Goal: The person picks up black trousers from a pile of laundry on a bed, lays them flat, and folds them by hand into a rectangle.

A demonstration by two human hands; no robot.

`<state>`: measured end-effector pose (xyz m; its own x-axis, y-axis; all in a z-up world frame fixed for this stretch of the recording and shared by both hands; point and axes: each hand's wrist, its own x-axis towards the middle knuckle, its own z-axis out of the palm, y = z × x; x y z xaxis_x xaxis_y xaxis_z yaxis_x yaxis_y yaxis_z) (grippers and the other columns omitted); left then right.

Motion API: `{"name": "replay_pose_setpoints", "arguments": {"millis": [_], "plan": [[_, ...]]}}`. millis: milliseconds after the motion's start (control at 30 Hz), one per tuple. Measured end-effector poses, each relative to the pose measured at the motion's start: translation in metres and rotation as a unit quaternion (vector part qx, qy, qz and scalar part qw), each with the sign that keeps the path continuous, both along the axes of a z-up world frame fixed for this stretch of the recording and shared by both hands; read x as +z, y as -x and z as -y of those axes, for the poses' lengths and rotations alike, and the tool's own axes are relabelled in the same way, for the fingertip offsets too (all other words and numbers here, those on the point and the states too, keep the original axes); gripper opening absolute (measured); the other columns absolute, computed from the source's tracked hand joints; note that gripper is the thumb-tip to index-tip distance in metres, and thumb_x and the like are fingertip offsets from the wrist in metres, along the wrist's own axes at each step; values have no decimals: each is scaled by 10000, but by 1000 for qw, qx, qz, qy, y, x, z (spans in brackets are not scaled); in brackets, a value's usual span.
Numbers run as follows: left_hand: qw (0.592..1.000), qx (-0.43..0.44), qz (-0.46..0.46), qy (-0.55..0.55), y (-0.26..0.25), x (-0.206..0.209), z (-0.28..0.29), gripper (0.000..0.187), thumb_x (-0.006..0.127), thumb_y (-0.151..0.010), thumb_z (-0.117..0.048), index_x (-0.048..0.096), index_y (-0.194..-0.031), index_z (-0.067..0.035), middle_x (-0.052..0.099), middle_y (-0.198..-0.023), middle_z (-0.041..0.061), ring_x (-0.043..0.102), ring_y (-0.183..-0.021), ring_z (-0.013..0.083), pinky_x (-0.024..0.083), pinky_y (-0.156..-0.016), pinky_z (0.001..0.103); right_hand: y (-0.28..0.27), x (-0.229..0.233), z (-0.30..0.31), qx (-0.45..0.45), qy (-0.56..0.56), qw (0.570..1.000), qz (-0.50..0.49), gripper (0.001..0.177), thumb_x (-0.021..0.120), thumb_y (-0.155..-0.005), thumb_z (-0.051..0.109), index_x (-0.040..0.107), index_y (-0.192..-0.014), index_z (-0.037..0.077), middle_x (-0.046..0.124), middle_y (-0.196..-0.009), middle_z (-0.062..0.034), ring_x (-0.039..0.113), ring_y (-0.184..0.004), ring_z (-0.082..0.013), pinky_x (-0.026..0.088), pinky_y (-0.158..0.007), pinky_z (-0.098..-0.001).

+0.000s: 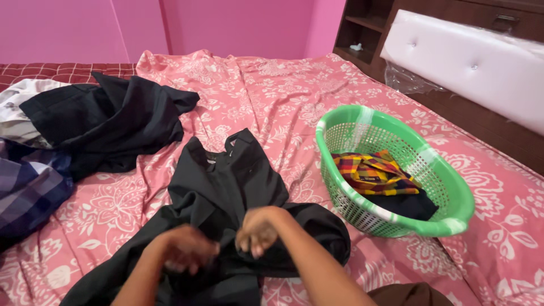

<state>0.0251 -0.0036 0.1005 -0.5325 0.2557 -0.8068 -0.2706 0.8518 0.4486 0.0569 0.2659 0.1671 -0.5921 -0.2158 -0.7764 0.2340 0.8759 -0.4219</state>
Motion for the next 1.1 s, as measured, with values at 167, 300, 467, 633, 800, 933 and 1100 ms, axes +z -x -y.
{"name": "replay_pose_setpoints", "arguments": {"millis": [167,300,467,633,800,933,1100], "plan": [[791,250,-547,-113,1,46,-18,431,783,-775,-392,759,-1056,-66,796,-922,117,774,-873,289,597,-792,417,43,-39,-23,-251,118,849,-450,358,692,-800,260,735,-1080,40,766,-874,-151,737,-774,-275,585,-696,-381],[816,170,-550,48,-15,63,-29,776,890,-701,-442,589,-1365,-174,657,-1304,128,587,-1160,414,504,-932,493,42,-59,-23,-234,-81,782,-572,901,932,-643,314,501,-1384,36,574,-1313,-291,555,-1227,-465,441,-1012,-559],[854,121,-507,3,-12,40,-48,959,829,-666,-267,397,-1522,-279,616,-1313,147,637,-1154,390,537,-954,471,26,-49,-20,-207,-89,905,-361,936,762,-807,238,273,-1605,205,544,-1361,-248,577,-1240,-395,479,-1067,-448],[870,95,-463,142,-4,12,-48,356,595,-947,-134,673,-1281,-226,701,-1239,154,685,-1133,382,574,-952,480,25,-45,-25,-191,-88,917,-339,520,715,-845,217,666,-1353,113,655,-1311,-217,628,-1249,-378,502,-1076,-449],[909,17,-355,218,18,9,-49,308,646,-930,-207,745,-1219,-167,707,-1297,104,676,-1200,330,580,-983,444,21,-18,-9,-127,-181,938,-267,355,679,-864,223,739,-1174,61,665,-1195,-170,636,-1140,-356,534,-956,-468],[938,-116,56,322,50,-10,-59,406,597,-949,-388,688,-1320,-249,706,-1293,5,659,-1178,161,498,-994,368,14,-23,-14,0,-240,966,-99,418,712,-839,376,744,-1086,41,654,-1022,-146,622,-969,-319,525,-851,-446],[961,-131,34,241,28,7,-34,517,657,-943,-463,643,-1342,-135,701,-1257,56,713,-1128,211,558,-960,409,25,-19,-31,132,-221,956,138,577,752,-807,569,750,-976,17,640,-807,-116,604,-756,-272,513,-720,-420]]}}
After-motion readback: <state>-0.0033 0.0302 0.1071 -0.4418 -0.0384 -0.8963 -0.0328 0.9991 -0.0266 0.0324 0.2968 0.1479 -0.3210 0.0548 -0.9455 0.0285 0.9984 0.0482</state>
